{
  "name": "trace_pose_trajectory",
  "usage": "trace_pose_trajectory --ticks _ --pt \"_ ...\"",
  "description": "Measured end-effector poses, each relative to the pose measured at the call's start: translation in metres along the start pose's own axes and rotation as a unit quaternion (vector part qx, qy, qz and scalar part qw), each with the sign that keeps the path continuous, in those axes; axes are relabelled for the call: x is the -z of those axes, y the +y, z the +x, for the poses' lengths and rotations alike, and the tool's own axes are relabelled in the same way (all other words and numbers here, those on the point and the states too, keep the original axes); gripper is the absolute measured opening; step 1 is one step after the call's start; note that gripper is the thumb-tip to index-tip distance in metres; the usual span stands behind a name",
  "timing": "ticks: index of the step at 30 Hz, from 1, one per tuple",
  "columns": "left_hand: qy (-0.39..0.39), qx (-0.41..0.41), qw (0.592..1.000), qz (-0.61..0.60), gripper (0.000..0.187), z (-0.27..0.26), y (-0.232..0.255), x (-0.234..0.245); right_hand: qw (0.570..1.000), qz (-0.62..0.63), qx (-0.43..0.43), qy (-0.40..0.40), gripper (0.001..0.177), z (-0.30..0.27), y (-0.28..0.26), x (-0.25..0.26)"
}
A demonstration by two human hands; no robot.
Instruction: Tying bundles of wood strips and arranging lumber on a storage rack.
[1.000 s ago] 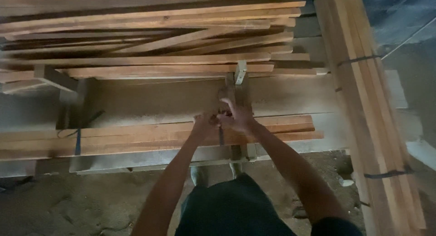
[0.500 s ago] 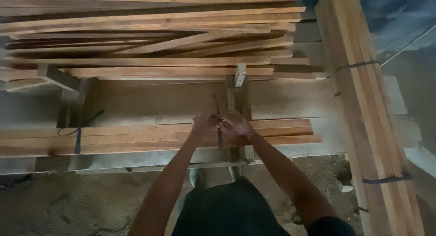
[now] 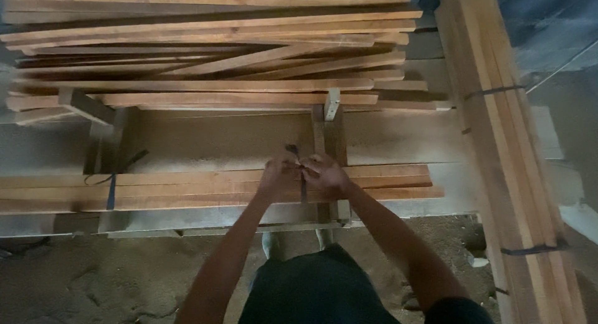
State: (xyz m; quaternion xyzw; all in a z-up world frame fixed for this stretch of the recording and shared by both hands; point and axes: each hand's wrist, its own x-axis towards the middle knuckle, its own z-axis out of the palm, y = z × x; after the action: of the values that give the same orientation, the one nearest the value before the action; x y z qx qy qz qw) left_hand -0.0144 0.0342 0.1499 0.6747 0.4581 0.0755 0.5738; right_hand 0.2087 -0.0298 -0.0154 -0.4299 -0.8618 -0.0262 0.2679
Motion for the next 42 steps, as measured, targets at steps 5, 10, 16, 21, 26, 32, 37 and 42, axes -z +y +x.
trace_pose_trajectory --ticks 5,10,16,21,26,32,37,42 --pt "0.113 0.068 0.985 -0.110 0.028 0.017 -0.056 -0.018 0.835 0.463 -0.298 -0.018 0.038 0.025 -0.029 0.038" --pt "0.173 -0.088 0.979 0.063 0.035 0.020 -0.086 -0.041 0.955 0.228 -0.190 0.000 0.031 0.031 -0.028 0.033" --pt "0.241 -0.092 0.964 0.067 0.048 0.051 -0.137 -0.067 0.978 -0.043 -0.199 0.047 0.026 0.044 -0.037 0.027" --pt "0.234 -0.110 0.958 0.124 0.044 0.027 -0.091 -0.047 0.833 0.225 -0.470 -0.183 0.049 0.037 0.002 0.019" --pt "0.195 -0.041 0.963 -0.183 0.028 0.024 -0.085 -0.037 0.723 0.314 -0.513 -0.340 0.065 0.092 -0.006 0.073" --pt "0.356 -0.413 0.793 0.272 0.008 0.059 -0.130 -0.050 0.737 0.280 -0.487 -0.375 0.050 0.108 -0.014 0.081" --pt "0.320 -0.417 0.809 0.263 0.016 0.019 -0.099 -0.041 0.723 0.306 -0.501 -0.365 0.057 0.088 -0.003 0.072" --pt "0.313 -0.387 0.828 0.260 0.038 0.013 -0.088 -0.046 0.764 0.325 -0.440 -0.342 0.037 0.072 0.016 0.044"
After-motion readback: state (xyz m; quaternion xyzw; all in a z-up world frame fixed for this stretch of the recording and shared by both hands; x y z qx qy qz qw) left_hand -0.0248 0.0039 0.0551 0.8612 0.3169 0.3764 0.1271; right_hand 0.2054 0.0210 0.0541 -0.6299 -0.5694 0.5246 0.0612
